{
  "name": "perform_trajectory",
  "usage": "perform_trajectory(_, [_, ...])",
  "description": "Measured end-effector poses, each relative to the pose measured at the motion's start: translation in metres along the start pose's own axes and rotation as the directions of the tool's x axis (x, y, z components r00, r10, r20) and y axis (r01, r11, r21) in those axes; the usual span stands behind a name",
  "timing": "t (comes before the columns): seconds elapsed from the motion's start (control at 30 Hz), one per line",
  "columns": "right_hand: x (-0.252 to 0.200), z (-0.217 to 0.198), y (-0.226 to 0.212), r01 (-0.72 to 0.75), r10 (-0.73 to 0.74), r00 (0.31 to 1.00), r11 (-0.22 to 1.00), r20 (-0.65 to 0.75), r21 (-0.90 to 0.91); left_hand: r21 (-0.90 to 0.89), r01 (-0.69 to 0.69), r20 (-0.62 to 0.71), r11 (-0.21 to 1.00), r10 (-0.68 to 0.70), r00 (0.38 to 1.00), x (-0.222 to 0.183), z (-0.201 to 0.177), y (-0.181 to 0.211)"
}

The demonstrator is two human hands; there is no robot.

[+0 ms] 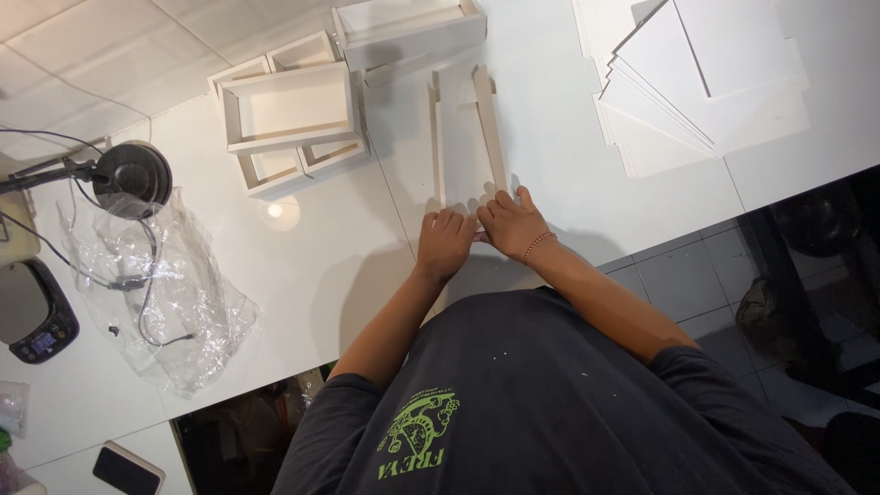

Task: Folding a flat cardboard template into a rectangular box

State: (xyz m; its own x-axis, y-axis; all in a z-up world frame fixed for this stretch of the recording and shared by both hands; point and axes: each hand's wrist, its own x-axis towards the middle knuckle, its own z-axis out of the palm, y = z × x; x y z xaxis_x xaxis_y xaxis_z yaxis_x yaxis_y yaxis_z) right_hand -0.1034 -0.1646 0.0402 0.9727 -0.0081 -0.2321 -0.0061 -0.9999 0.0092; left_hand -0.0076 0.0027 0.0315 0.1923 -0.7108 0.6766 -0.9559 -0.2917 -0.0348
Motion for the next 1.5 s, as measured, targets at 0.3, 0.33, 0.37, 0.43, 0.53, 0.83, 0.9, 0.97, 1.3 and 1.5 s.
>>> perform_trajectory(0.3, [-0.001,-0.002,-0.009,-0.025,0.018,0.997,0.996,-0.079,-0.086,0.216,-0.086,-0.027,0.973,0.094,0.995,0.011,-0.012,0.01])
perform_trajectory(0.33, [-0.003,-0.007,-0.009,-0.027,0.02,0.997,0.996,-0.078,-0.087,0.214,-0.086,-0.029,0.973,0.095,0.995,0.008,-0.011,0.011])
perform_trajectory(0.37, [-0.001,-0.013,-0.009,-0.029,0.026,0.999,0.997,-0.042,-0.067,0.203,-0.099,-0.003,0.974,0.101,0.995,0.008,-0.008,0.009])
perform_trajectory(0.43, [-0.001,-0.014,-0.008,-0.033,0.033,0.999,0.998,-0.003,-0.046,0.188,-0.111,0.024,0.976,0.108,0.994,0.006,-0.008,0.006])
perform_trajectory(0.53, [-0.002,-0.003,-0.007,0.01,-0.022,0.996,0.991,-0.089,-0.132,0.181,-0.153,0.157,0.971,0.125,0.98,0.004,-0.011,-0.001])
perform_trajectory(0.83, [-0.013,-0.013,-0.011,-0.034,0.024,0.991,0.997,-0.132,-0.073,0.079,-0.062,0.347,0.995,0.031,0.937,0.024,-0.033,0.005])
perform_trajectory(0.9, [-0.017,-0.014,-0.009,-0.001,-0.013,0.983,0.997,-0.185,-0.071,-0.168,0.249,0.776,0.954,-0.028,0.63,0.031,-0.043,0.001])
perform_trajectory(0.97, [-0.022,0.004,-0.001,0.015,-0.022,0.94,1.0,-0.341,-0.022,-0.294,0.326,0.501,0.898,-0.145,0.853,0.017,-0.025,-0.007])
perform_trajectory(1.3, [-0.018,-0.007,-0.019,-0.066,0.084,0.98,0.992,-0.181,0.104,-0.471,0.802,0.514,0.367,-0.624,0.588,0.036,0.031,-0.041])
perform_trajectory(1.5, [-0.02,-0.018,-0.019,-0.028,0.134,0.929,0.955,-0.346,0.294,-0.281,0.845,0.648,0.455,-0.56,0.517,0.073,0.038,-0.035])
